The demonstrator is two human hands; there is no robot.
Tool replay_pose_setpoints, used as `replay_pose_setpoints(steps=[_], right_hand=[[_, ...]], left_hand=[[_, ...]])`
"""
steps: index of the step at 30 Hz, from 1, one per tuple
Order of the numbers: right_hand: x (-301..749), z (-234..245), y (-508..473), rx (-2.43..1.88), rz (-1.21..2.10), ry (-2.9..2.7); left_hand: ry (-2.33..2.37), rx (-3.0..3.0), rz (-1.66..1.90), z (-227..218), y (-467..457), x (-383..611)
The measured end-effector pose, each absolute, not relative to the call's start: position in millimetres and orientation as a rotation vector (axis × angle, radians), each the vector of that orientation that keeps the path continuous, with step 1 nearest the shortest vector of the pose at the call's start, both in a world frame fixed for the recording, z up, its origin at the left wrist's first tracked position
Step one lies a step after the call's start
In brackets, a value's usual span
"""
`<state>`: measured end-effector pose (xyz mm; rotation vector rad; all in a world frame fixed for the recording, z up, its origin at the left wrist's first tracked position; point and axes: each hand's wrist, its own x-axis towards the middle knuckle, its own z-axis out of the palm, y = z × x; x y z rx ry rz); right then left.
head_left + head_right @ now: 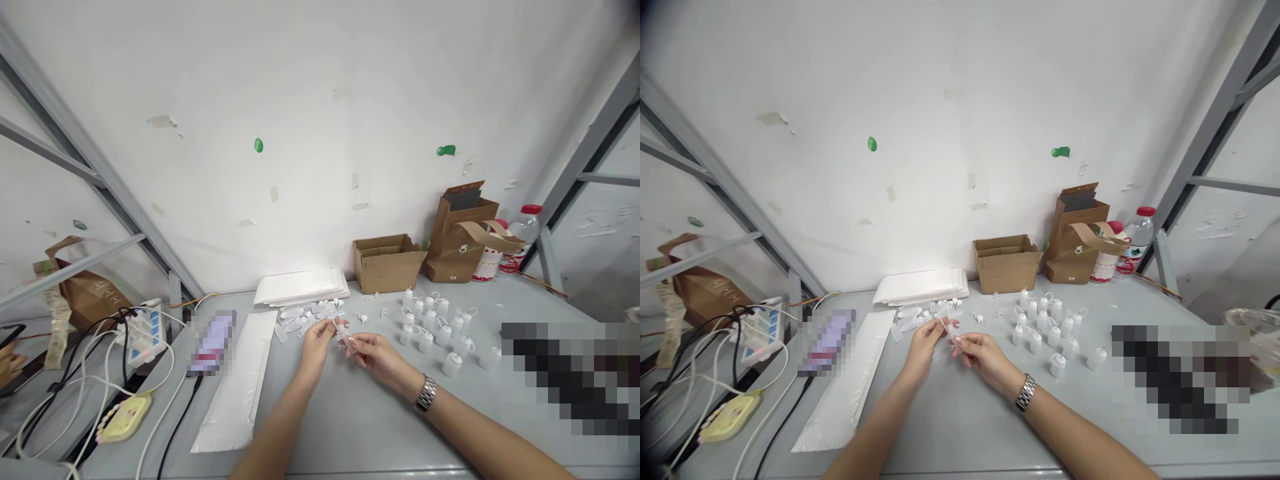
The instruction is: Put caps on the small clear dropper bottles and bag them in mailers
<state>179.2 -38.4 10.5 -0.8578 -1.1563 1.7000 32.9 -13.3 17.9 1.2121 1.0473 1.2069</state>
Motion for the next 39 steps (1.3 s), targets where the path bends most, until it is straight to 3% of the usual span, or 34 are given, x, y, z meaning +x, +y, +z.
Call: replay_pose_setpoints(steps=[10,20,24,29,34,39], right_hand=[[177,5,-37,-1.012,1.510,-1.246],[177,8,-37,-0.906,1.628,-1.211],[177,9,-38,-1.050,1.453,-1.187],[184,13,-36,-1.063,1.180,-1.060],[184,18,-36,-1.060,1.128,-0.989],[183,22,-38,-1.051,1.132,-0.972]], left_hand=[[1.082,1.221,1.175,25,-16,35],[0.997,1.136,1.145,20,-17,37],[1.108,1.091,1.164,15,-11,32],[1.432,1.810,1.235,3,-7,32],[1.277,2.526,0.878,-13,-5,50],[1.243,2.744,0.653,-18,-2,59]])
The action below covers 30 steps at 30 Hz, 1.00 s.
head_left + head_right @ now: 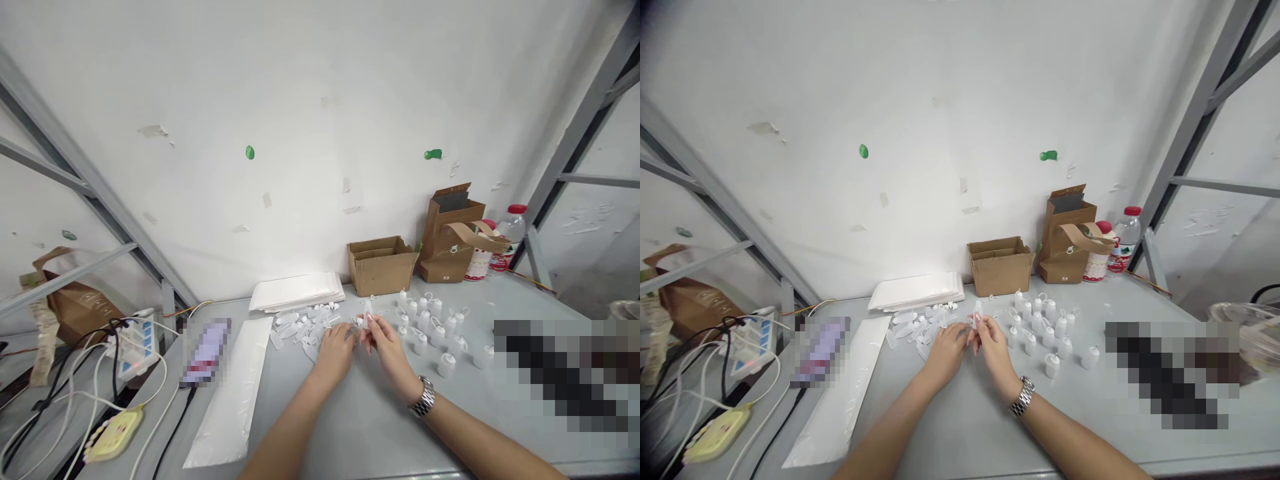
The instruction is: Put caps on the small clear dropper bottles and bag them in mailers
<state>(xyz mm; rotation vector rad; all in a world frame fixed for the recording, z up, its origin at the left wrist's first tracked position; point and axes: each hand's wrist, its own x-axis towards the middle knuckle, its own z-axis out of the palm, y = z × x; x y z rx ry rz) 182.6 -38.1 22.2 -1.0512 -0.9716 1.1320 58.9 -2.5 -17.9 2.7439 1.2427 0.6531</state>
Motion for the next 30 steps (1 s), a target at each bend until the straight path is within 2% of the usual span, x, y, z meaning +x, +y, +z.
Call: replay_pose_setpoints(steps=[13,20,24,30], right_hand=[[180,17,-40,-1.097,1.184,-0.998],[177,16,-41,-1.119,1.215,-1.085],[173,13,-43,-1.102,1.280,-1.208],[167,4,-46,-1.169,1.266,-1.287]], left_hand=[[1.414,2.393,0.865,-17,-5,61],[1.277,1.477,1.335,-2,-1,46],[1.066,0.962,1.385,7,0,39],[0.853,0.745,1.278,13,-8,44]])
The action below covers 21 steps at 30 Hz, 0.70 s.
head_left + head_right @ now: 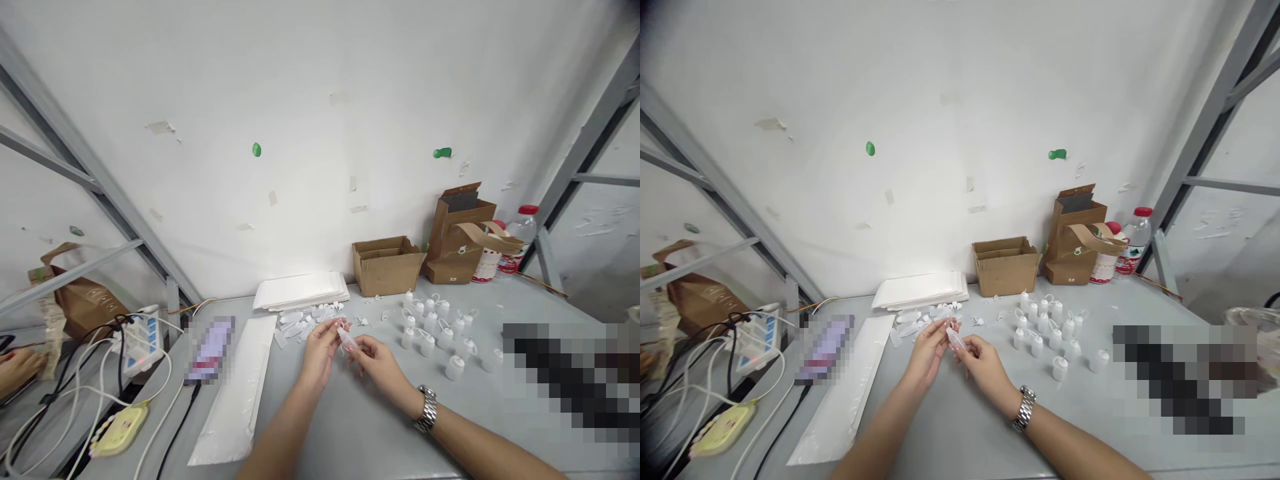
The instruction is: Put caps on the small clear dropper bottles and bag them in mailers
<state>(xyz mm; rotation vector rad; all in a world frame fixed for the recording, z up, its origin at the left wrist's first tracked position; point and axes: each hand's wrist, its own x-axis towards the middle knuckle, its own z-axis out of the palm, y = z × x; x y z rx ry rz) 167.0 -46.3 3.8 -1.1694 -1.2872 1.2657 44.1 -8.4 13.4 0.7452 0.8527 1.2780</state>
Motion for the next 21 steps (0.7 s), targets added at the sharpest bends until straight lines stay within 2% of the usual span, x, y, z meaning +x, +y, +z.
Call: replay_pose_setpoints(steps=[14,21], right_hand=[[170,1,-45,-1.269,1.120,-1.315],[171,-4,-44,-1.331,0.953,-1.405]], left_hand=[[0.794,0.763,1.312,8,-10,43],[0.938,0.803,1.286,8,-14,43]])
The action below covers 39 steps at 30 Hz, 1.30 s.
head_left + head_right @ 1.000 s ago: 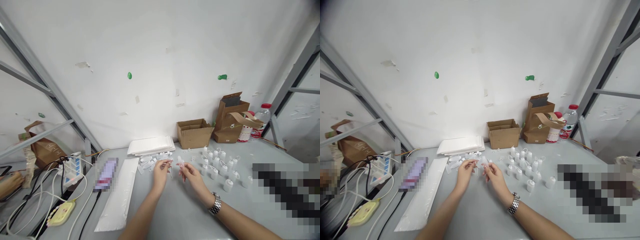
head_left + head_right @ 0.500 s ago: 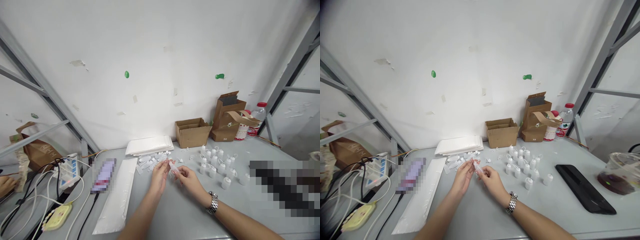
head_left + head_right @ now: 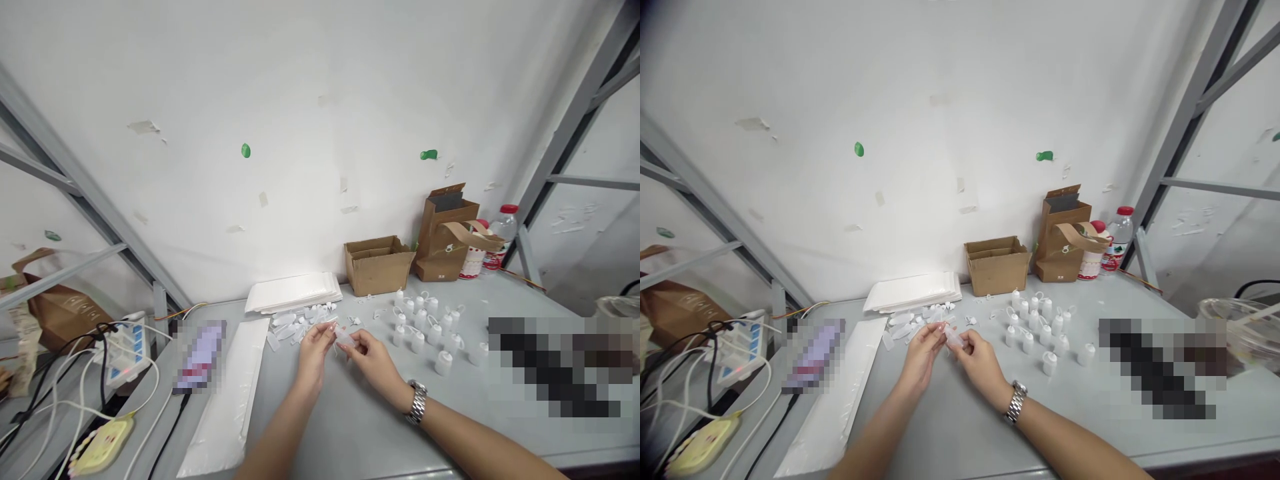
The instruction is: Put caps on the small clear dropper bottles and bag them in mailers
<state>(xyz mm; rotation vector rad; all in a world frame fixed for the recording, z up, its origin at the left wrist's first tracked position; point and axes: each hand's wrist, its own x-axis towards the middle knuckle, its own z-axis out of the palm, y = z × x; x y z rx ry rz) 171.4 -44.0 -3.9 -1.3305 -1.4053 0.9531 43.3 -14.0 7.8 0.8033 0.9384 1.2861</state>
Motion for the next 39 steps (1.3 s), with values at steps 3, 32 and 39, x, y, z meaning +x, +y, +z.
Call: replay_pose_setpoints(steps=[3,32,39], right_hand=[[171.5,-5.4,-44.0,-1.382,0.823,-1.462],[168.2,-4.0,-39.6,-1.204,1.258,-1.268],[169.8,-0.1,-45.9,-1.305,0.922,-1.356]], left_hand=[[0.956,0.812,1.311,10.1,-15.1,44.1],[0.790,0.587,1.160,12.7,-14.5,42.3],[0.853,0.655,1.200,14.4,-16.4,41.7]])
